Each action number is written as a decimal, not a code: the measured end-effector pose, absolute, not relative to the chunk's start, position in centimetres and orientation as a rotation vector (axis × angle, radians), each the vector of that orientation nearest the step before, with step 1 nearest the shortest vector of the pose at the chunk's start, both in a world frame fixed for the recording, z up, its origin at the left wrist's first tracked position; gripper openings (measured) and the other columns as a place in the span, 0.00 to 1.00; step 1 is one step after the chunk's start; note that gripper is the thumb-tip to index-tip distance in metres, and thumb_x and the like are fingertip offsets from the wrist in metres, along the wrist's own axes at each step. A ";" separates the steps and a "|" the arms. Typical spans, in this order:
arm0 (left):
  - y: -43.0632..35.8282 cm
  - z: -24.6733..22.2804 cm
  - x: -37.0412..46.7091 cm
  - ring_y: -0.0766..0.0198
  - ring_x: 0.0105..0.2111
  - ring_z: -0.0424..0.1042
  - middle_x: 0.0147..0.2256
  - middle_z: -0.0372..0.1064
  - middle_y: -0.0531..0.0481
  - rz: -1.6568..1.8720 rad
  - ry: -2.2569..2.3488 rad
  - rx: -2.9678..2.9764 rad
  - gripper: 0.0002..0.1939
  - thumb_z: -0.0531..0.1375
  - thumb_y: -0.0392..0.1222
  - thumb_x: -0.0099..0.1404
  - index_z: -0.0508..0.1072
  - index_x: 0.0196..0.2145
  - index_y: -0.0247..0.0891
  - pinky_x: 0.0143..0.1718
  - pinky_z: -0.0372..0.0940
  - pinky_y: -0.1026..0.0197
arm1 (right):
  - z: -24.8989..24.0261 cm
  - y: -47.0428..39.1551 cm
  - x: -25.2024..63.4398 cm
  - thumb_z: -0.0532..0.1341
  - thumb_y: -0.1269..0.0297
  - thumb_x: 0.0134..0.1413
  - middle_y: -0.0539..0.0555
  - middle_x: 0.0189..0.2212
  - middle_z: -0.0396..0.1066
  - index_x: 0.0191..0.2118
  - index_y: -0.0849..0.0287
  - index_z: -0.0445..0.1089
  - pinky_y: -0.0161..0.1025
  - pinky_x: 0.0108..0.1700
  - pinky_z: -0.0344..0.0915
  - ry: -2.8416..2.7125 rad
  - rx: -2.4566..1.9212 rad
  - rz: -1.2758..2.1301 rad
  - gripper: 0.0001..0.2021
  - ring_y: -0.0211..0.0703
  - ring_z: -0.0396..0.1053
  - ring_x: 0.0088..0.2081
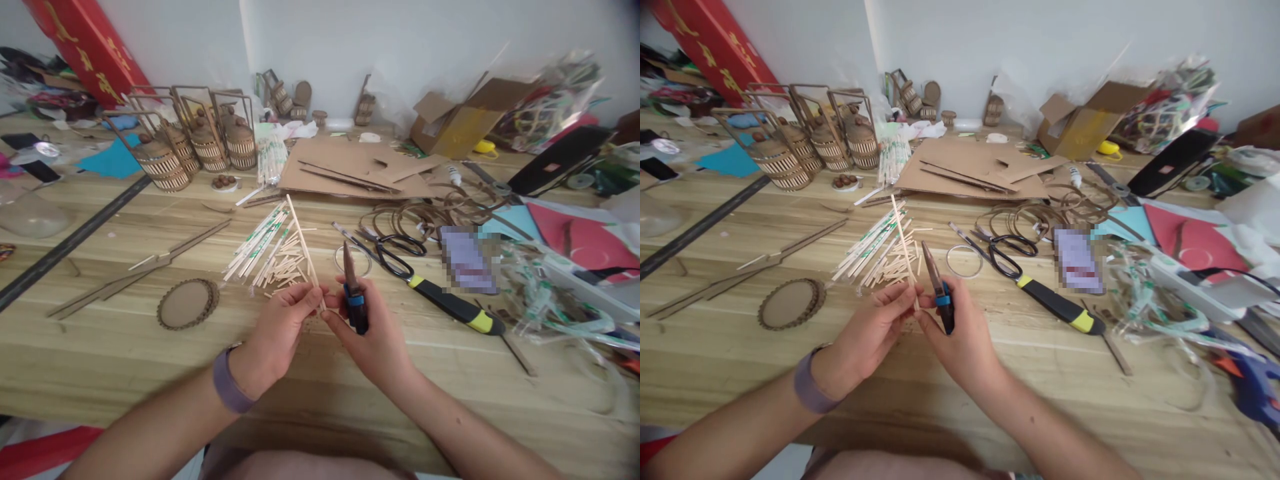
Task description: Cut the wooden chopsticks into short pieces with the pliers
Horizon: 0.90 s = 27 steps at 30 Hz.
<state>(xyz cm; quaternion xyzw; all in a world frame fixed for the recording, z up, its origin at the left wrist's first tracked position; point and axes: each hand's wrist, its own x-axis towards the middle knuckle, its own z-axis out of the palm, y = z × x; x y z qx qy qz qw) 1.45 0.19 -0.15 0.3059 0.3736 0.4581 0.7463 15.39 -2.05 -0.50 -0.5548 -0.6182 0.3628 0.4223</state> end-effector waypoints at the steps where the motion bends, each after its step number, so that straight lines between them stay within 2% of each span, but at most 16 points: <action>1: 0.2 -0.1 1.4 0.64 0.32 0.69 0.26 0.72 0.52 1.000 0.817 0.695 0.10 0.68 0.47 0.54 0.77 0.28 0.37 0.40 0.61 0.63 | -0.4 -2.1 15.4 0.63 0.62 0.53 0.51 0.35 0.73 0.48 0.51 0.59 0.41 0.38 0.67 -1.548 -1.394 0.916 0.18 0.44 0.73 0.35; 6: 0.3 0.9 0.7 0.59 0.35 0.70 0.28 0.74 0.50 0.914 0.837 0.949 0.13 0.63 0.49 0.59 0.77 0.25 0.37 0.44 0.60 0.59 | 1.3 -2.8 16.5 0.62 0.59 0.53 0.51 0.33 0.71 0.46 0.52 0.63 0.39 0.35 0.66 -1.570 -1.381 1.126 0.14 0.43 0.70 0.33; 10: 0.4 1.6 0.0 0.55 0.42 0.70 0.29 0.75 0.49 0.805 0.965 1.104 0.13 0.62 0.48 0.59 0.77 0.22 0.38 0.48 0.58 0.58 | 2.9 -4.1 19.2 0.60 0.55 0.54 0.50 0.29 0.68 0.44 0.53 0.67 0.38 0.31 0.62 -1.553 -1.485 1.409 0.14 0.41 0.64 0.29; 13: 0.4 1.6 -0.1 0.54 0.45 0.70 0.27 0.75 0.50 0.749 0.967 1.124 0.12 0.62 0.47 0.58 0.77 0.21 0.40 0.49 0.57 0.58 | 3.8 -4.9 21.4 0.62 0.53 0.50 0.53 0.32 0.70 0.40 0.54 0.69 0.39 0.32 0.62 -1.520 -1.599 1.635 0.13 0.44 0.64 0.33; 18: 0.2 1.5 0.1 0.57 0.39 0.70 0.25 0.74 0.50 0.625 0.905 1.140 0.12 0.62 0.47 0.57 0.76 0.21 0.39 0.46 0.57 0.59 | 4.9 -5.6 23.4 0.64 0.56 0.45 0.54 0.34 0.70 0.39 0.54 0.71 0.40 0.35 0.60 -1.388 -1.638 1.938 0.13 0.47 0.64 0.37; 24: -0.2 1.5 0.5 0.63 0.28 0.66 0.22 0.73 0.53 0.477 0.821 1.037 0.08 0.64 0.46 0.55 0.77 0.28 0.38 0.41 0.57 0.60 | 4.4 -5.3 23.2 0.63 0.60 0.45 0.52 0.34 0.71 0.39 0.54 0.73 0.38 0.33 0.60 -1.367 -1.601 2.002 0.12 0.44 0.64 0.35; 27: -0.3 1.4 0.6 0.64 0.28 0.67 0.22 0.72 0.54 0.442 0.771 1.028 0.09 0.64 0.47 0.55 0.76 0.28 0.38 0.41 0.57 0.61 | 4.2 -4.9 22.8 0.62 0.61 0.45 0.52 0.33 0.71 0.36 0.54 0.73 0.37 0.31 0.60 -1.372 -1.576 2.009 0.10 0.43 0.64 0.34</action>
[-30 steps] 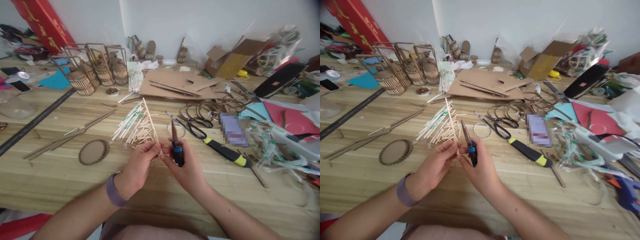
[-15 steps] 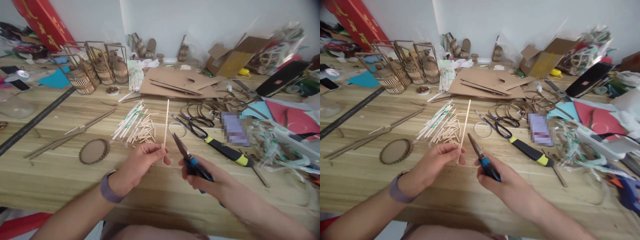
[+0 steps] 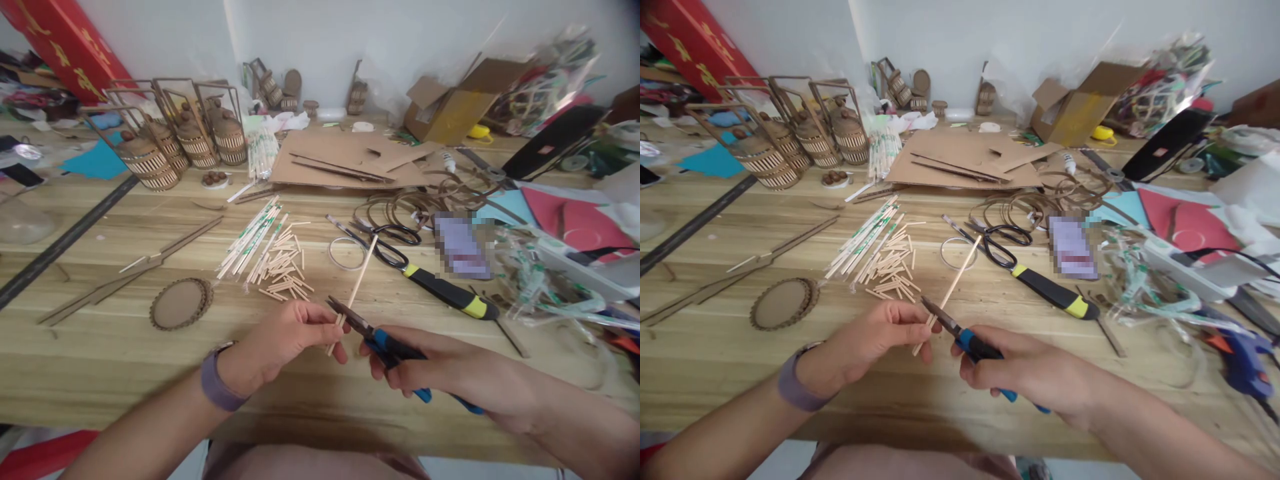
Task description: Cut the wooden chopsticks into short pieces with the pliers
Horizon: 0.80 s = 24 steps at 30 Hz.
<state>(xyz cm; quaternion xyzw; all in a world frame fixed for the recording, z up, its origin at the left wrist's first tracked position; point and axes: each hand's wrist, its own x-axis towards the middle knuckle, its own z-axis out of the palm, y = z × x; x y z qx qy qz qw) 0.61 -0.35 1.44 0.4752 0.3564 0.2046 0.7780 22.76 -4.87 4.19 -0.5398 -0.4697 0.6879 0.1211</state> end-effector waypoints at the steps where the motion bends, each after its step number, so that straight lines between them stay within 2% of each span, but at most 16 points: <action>1: -0.4 1.4 0.6 0.64 0.28 0.67 0.23 0.72 0.54 0.439 0.756 1.027 0.09 0.63 0.47 0.56 0.76 0.27 0.38 0.42 0.57 0.61 | 4.2 -4.7 22.6 0.62 0.61 0.44 0.52 0.33 0.71 0.36 0.54 0.73 0.36 0.31 0.60 -1.376 -1.569 2.015 0.10 0.42 0.64 0.34; 6: -0.3 1.3 0.7 0.65 0.29 0.68 0.23 0.71 0.54 0.434 0.700 1.007 0.12 0.64 0.47 0.56 0.73 0.22 0.36 0.44 0.58 0.61 | 5.2 -3.9 22.1 0.61 0.63 0.45 0.53 0.37 0.71 0.43 0.56 0.73 0.38 0.36 0.61 -1.423 -1.572 2.082 0.15 0.44 0.65 0.38; 11: -0.2 1.6 0.7 0.63 0.31 0.70 0.24 0.72 0.52 0.419 0.650 0.992 0.13 0.64 0.47 0.57 0.73 0.22 0.35 0.44 0.58 0.60 | 5.5 -3.6 22.1 0.60 0.65 0.46 0.53 0.39 0.70 0.47 0.58 0.71 0.39 0.39 0.59 -1.464 -1.510 2.140 0.19 0.45 0.64 0.42; 18: -0.3 1.5 0.7 0.62 0.32 0.70 0.24 0.71 0.52 0.408 0.637 1.001 0.14 0.63 0.47 0.58 0.73 0.21 0.35 0.44 0.59 0.60 | 5.6 -3.6 22.0 0.60 0.64 0.46 0.52 0.38 0.69 0.41 0.59 0.70 0.40 0.40 0.57 -1.487 -1.518 2.137 0.14 0.45 0.63 0.41; 24: -0.3 1.7 0.9 0.62 0.33 0.70 0.24 0.70 0.51 0.406 0.615 1.014 0.15 0.64 0.48 0.58 0.74 0.21 0.34 0.43 0.60 0.61 | 5.7 -3.5 21.9 0.60 0.63 0.46 0.51 0.37 0.67 0.41 0.58 0.69 0.39 0.40 0.57 -1.495 -1.505 2.145 0.14 0.43 0.62 0.40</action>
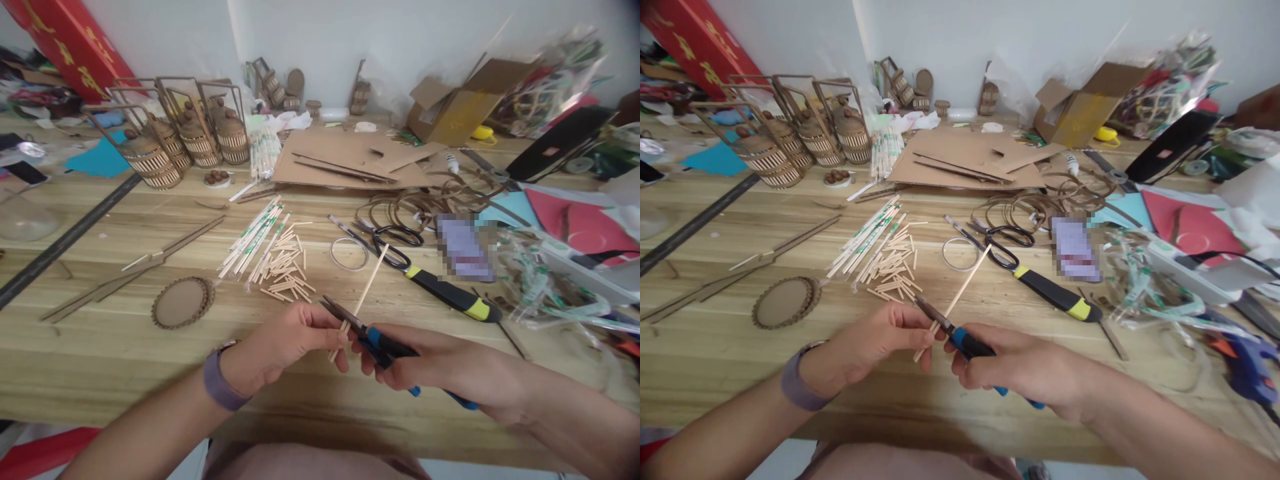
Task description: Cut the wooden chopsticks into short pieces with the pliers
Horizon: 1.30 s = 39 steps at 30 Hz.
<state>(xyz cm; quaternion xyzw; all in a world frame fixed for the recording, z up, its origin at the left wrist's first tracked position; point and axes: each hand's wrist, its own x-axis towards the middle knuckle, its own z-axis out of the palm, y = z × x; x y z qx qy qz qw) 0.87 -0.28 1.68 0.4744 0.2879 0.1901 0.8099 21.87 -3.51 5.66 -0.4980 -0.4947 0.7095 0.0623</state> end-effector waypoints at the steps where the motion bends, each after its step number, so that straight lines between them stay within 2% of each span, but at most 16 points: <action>1: -0.3 1.7 0.9 0.62 0.33 0.70 0.24 0.70 0.51 0.406 0.613 1.023 0.15 0.64 0.49 0.58 0.74 0.21 0.34 0.43 0.60 0.61 | 5.6 -3.5 21.9 0.60 0.63 0.46 0.51 0.37 0.67 0.41 0.58 0.69 0.39 0.40 0.57 -1.500 -1.514 2.140 0.14 0.43 0.62 0.40; 6: -0.3 1.7 0.9 0.63 0.32 0.69 0.24 0.70 0.52 0.403 0.653 1.044 0.16 0.64 0.50 0.57 0.75 0.21 0.34 0.43 0.60 0.61 | 5.3 -3.6 21.5 0.59 0.64 0.42 0.51 0.36 0.67 0.37 0.57 0.67 0.39 0.39 0.57 -1.557 -1.598 2.071 0.12 0.44 0.62 0.39; 11: -0.3 1.7 0.9 0.61 0.35 0.69 0.28 0.72 0.49 0.424 0.693 1.091 0.16 0.64 0.50 0.56 0.74 0.19 0.34 0.45 0.59 0.60 | 4.8 -3.8 21.0 0.58 0.68 0.38 0.49 0.32 0.64 0.35 0.58 0.66 0.40 0.39 0.58 -1.663 -1.676 1.941 0.13 0.43 0.62 0.37; 20: -0.4 1.1 0.9 0.59 0.38 0.69 0.29 0.73 0.48 0.420 0.689 1.101 0.17 0.64 0.52 0.56 0.74 0.20 0.35 0.47 0.58 0.60 | 3.7 -4.4 21.1 0.55 0.70 0.43 0.48 0.27 0.63 0.34 0.56 0.64 0.40 0.35 0.57 -1.893 -1.821 1.657 0.08 0.42 0.59 0.32; 27: -0.2 1.0 0.9 0.63 0.33 0.70 0.26 0.71 0.50 0.462 0.583 1.061 0.17 0.61 0.50 0.61 0.70 0.22 0.34 0.41 0.60 0.62 | 4.8 -3.5 21.0 0.57 0.67 0.38 0.53 0.37 0.67 0.40 0.59 0.68 0.39 0.38 0.59 -1.543 -1.512 2.019 0.17 0.45 0.62 0.40; 31: -0.3 0.8 0.9 0.63 0.31 0.68 0.23 0.68 0.52 0.458 0.624 1.009 0.16 0.62 0.51 0.59 0.71 0.26 0.34 0.40 0.58 0.60 | 5.3 -3.2 20.8 0.58 0.68 0.37 0.53 0.35 0.67 0.42 0.60 0.69 0.39 0.36 0.59 -1.423 -1.453 2.121 0.19 0.45 0.63 0.39; 34: -0.3 0.7 0.9 0.62 0.31 0.67 0.24 0.68 0.51 0.442 0.669 1.011 0.16 0.62 0.52 0.59 0.72 0.30 0.33 0.40 0.57 0.59 | 5.3 -3.2 20.8 0.59 0.67 0.38 0.52 0.34 0.67 0.41 0.60 0.69 0.39 0.36 0.59 -1.450 -1.462 2.106 0.18 0.44 0.63 0.38; 39: -0.4 0.8 0.9 0.64 0.29 0.65 0.22 0.67 0.53 0.442 0.692 1.010 0.16 0.62 0.53 0.57 0.72 0.29 0.34 0.37 0.55 0.61 | 5.2 -3.2 20.8 0.59 0.66 0.40 0.51 0.34 0.66 0.37 0.59 0.67 0.39 0.37 0.58 -1.499 -1.529 2.055 0.13 0.43 0.62 0.38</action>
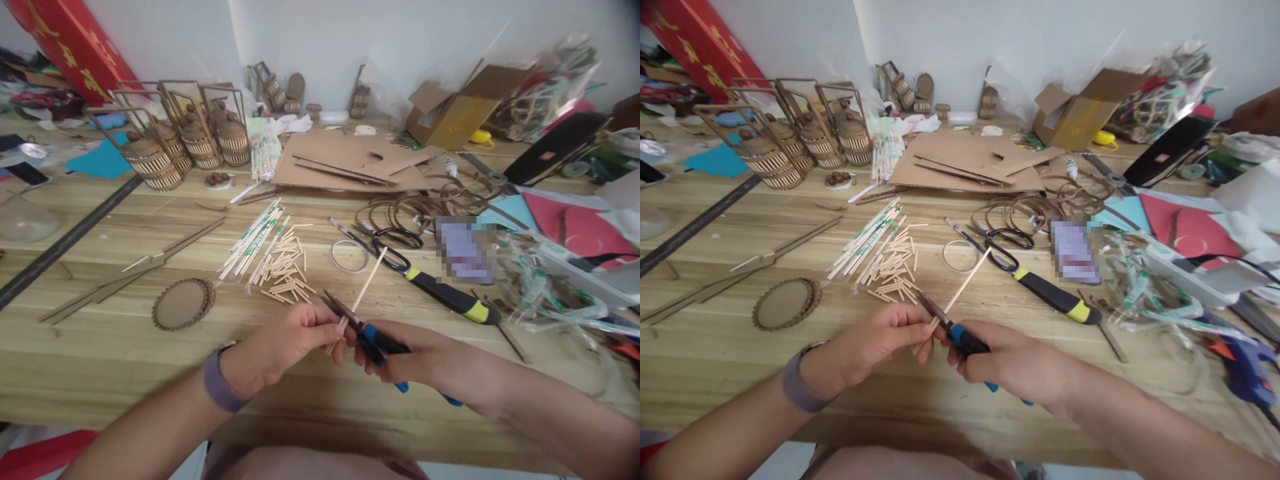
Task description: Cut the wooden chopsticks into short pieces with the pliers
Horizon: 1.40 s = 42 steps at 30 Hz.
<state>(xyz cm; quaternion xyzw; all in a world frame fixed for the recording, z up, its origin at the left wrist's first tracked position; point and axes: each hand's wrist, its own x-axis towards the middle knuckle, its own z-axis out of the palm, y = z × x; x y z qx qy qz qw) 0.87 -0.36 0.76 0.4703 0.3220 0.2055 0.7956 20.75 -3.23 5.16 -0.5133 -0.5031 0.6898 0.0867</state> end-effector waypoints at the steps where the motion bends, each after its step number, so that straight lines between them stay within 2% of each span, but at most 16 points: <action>1: -0.4 0.8 0.9 0.65 0.28 0.64 0.22 0.66 0.53 0.439 0.695 1.007 0.16 0.63 0.53 0.57 0.72 0.29 0.34 0.37 0.55 0.61 | 5.2 -3.2 20.7 0.59 0.66 0.39 0.51 0.33 0.66 0.37 0.59 0.67 0.39 0.37 0.58 -1.490 -1.541 2.055 0.13 0.43 0.62 0.38; 12: -0.4 0.8 0.9 0.63 0.30 0.66 0.22 0.66 0.53 0.450 0.691 0.959 0.16 0.63 0.53 0.57 0.72 0.28 0.34 0.40 0.58 0.60 | 5.2 -3.2 20.6 0.58 0.68 0.35 0.51 0.32 0.65 0.37 0.59 0.66 0.37 0.33 0.58 -1.427 -1.515 2.098 0.16 0.42 0.62 0.35; 19: -0.5 1.0 0.8 0.61 0.33 0.68 0.22 0.66 0.53 0.455 0.690 1.002 0.16 0.62 0.53 0.57 0.72 0.25 0.35 0.45 0.57 0.58 | 4.6 -3.4 20.4 0.56 0.69 0.33 0.48 0.29 0.60 0.36 0.58 0.63 0.36 0.30 0.56 -1.455 -1.500 2.078 0.16 0.38 0.59 0.30; 24: -0.5 0.9 0.8 0.62 0.31 0.66 0.21 0.64 0.54 0.437 0.724 1.017 0.16 0.62 0.53 0.57 0.71 0.27 0.35 0.44 0.57 0.59 | 4.3 -3.3 20.3 0.54 0.68 0.34 0.46 0.25 0.57 0.35 0.58 0.64 0.36 0.29 0.53 -1.553 -1.580 1.983 0.15 0.37 0.55 0.28; 26: -0.4 1.1 0.8 0.63 0.30 0.66 0.21 0.64 0.54 0.446 0.736 1.048 0.16 0.61 0.53 0.58 0.71 0.27 0.35 0.43 0.58 0.59 | 4.4 -3.2 20.4 0.55 0.68 0.36 0.47 0.27 0.59 0.35 0.58 0.64 0.37 0.31 0.55 -1.611 -1.567 1.946 0.13 0.38 0.57 0.30; 30: 0.1 2.0 0.4 0.63 0.33 0.67 0.25 0.67 0.52 0.520 0.724 1.170 0.15 0.58 0.49 0.62 0.68 0.23 0.36 0.43 0.59 0.61 | 5.0 -2.9 20.6 0.58 0.67 0.40 0.52 0.37 0.66 0.39 0.58 0.65 0.40 0.42 0.59 -1.613 -1.482 1.880 0.14 0.44 0.62 0.41; 34: 0.8 2.6 -0.6 0.63 0.35 0.67 0.27 0.68 0.52 0.684 0.955 1.367 0.15 0.54 0.46 0.66 0.69 0.25 0.37 0.42 0.58 0.62 | 5.4 -2.8 20.9 0.58 0.62 0.46 0.54 0.37 0.68 0.38 0.58 0.66 0.41 0.39 0.61 -1.576 -1.573 1.765 0.11 0.46 0.64 0.39; 36: 1.0 2.6 -1.0 0.63 0.34 0.67 0.29 0.70 0.52 0.674 1.073 1.481 0.15 0.52 0.47 0.67 0.69 0.26 0.37 0.39 0.58 0.63 | 5.2 -2.8 20.9 0.57 0.58 0.51 0.54 0.34 0.69 0.37 0.57 0.66 0.42 0.37 0.63 -1.669 -1.656 1.552 0.10 0.47 0.65 0.36; 38: 1.0 2.4 -1.0 0.63 0.30 0.67 0.28 0.70 0.52 0.566 1.147 1.595 0.15 0.51 0.46 0.67 0.69 0.28 0.38 0.34 0.58 0.63 | 4.9 -2.5 20.8 0.55 0.57 0.55 0.54 0.33 0.69 0.36 0.55 0.64 0.44 0.39 0.64 -1.849 -1.700 1.112 0.08 0.48 0.66 0.36; 40: 0.7 2.3 -0.8 0.64 0.27 0.66 0.25 0.69 0.53 0.469 1.191 1.722 0.14 0.50 0.45 0.68 0.68 0.27 0.38 0.31 0.56 0.63 | 4.3 -2.0 20.5 0.54 0.61 0.57 0.58 0.40 0.70 0.38 0.54 0.63 0.47 0.45 0.63 -2.003 -1.609 0.640 0.05 0.52 0.67 0.43; 42: 0.4 2.1 -0.4 0.63 0.26 0.66 0.24 0.67 0.53 0.435 1.218 1.860 0.14 0.50 0.43 0.68 0.66 0.26 0.39 0.30 0.55 0.63 | 3.5 -1.4 20.2 0.54 0.65 0.58 0.62 0.52 0.66 0.40 0.54 0.63 0.49 0.51 0.61 -2.101 -1.469 0.366 0.05 0.55 0.64 0.53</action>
